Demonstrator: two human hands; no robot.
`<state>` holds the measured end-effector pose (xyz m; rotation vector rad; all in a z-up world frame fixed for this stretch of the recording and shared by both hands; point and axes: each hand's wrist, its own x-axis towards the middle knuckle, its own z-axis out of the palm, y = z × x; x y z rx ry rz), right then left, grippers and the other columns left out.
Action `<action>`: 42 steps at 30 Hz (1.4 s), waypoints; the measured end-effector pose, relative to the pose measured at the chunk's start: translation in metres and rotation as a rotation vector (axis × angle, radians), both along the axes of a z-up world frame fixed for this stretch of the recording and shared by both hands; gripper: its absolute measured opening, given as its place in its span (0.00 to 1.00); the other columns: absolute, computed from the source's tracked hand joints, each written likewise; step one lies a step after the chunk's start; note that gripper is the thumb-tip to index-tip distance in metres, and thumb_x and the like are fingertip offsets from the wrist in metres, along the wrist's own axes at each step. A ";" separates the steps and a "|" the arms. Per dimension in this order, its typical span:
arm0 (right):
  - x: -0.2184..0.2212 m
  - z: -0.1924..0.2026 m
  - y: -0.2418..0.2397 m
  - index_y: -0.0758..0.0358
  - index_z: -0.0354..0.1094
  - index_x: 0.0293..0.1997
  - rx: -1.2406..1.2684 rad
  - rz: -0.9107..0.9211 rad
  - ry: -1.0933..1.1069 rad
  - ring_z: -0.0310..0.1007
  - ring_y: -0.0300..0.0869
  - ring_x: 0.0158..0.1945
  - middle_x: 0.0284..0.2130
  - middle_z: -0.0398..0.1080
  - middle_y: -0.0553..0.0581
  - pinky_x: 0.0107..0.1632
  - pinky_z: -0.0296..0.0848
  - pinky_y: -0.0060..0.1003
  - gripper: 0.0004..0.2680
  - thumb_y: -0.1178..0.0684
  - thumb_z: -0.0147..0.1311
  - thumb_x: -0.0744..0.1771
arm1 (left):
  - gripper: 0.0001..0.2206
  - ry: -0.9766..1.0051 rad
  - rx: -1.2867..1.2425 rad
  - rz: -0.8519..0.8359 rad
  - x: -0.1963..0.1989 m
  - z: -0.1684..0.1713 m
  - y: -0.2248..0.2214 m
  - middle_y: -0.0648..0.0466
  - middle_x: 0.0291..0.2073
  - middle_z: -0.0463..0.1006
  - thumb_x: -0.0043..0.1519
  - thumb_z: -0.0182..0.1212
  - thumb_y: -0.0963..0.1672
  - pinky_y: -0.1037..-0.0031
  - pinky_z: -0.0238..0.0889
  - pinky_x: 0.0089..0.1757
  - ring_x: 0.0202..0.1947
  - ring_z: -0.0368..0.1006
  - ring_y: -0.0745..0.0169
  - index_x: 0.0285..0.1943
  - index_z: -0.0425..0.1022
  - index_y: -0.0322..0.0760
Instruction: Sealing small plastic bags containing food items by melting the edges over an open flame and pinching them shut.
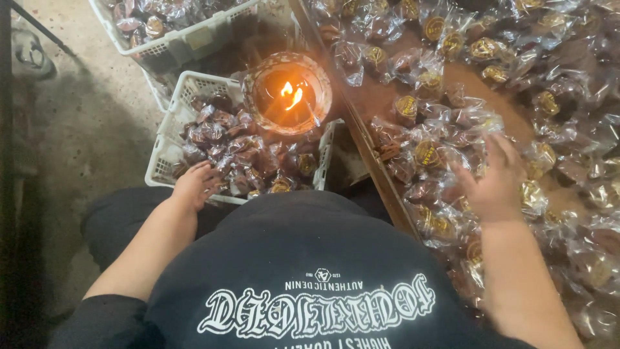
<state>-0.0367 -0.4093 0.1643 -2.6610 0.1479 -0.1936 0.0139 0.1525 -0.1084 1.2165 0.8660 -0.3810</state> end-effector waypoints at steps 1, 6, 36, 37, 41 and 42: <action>-0.018 -0.008 -0.011 0.58 0.51 0.74 -0.102 -0.023 0.035 0.42 0.64 0.73 0.71 0.49 0.68 0.69 0.41 0.69 0.28 0.38 0.51 0.66 | 0.18 -0.003 -0.012 0.009 0.003 -0.010 0.003 0.49 0.62 0.75 0.68 0.52 0.48 0.64 0.69 0.50 0.58 0.74 0.49 0.68 0.66 0.50; -0.065 -0.050 -0.030 0.37 0.42 0.77 -0.154 -0.187 0.299 0.26 0.61 0.79 0.79 0.27 0.50 0.73 0.34 0.68 0.33 0.38 0.55 0.62 | 0.20 0.040 -0.054 0.031 0.010 -0.026 0.005 0.47 0.68 0.70 0.70 0.49 0.47 0.62 0.68 0.53 0.64 0.71 0.45 0.72 0.63 0.48; 0.110 -0.167 -0.056 0.46 0.51 0.75 -0.057 0.065 -0.413 0.36 0.65 0.75 0.73 0.42 0.62 0.71 0.40 0.65 0.31 0.23 0.50 0.67 | 0.19 -0.098 -0.013 -0.014 0.002 -0.078 0.018 0.50 0.54 0.78 0.66 0.60 0.49 0.46 0.63 0.56 0.54 0.74 0.43 0.67 0.68 0.55; 0.113 -0.175 -0.064 0.49 0.62 0.68 -0.135 0.010 -0.476 0.35 0.65 0.75 0.74 0.40 0.60 0.72 0.42 0.64 0.25 0.28 0.57 0.68 | 0.20 -0.090 -0.012 -0.011 0.002 -0.079 0.016 0.51 0.54 0.78 0.66 0.60 0.49 0.47 0.64 0.55 0.53 0.74 0.45 0.67 0.68 0.55; 0.138 -0.195 -0.086 0.49 0.78 0.40 -0.336 -0.064 -0.587 0.50 0.58 0.73 0.70 0.58 0.50 0.70 0.49 0.57 0.15 0.32 0.69 0.66 | 0.19 -0.100 -0.078 0.026 0.010 -0.112 0.027 0.50 0.51 0.79 0.64 0.62 0.49 0.46 0.64 0.54 0.49 0.76 0.44 0.66 0.69 0.56; 0.145 -0.179 -0.075 0.49 0.78 0.40 -0.330 -0.063 -0.596 0.50 0.58 0.73 0.70 0.58 0.50 0.70 0.49 0.57 0.15 0.32 0.69 0.66 | 0.19 -0.109 -0.073 0.030 0.010 -0.105 0.027 0.50 0.51 0.79 0.64 0.62 0.49 0.46 0.64 0.54 0.49 0.76 0.44 0.66 0.69 0.56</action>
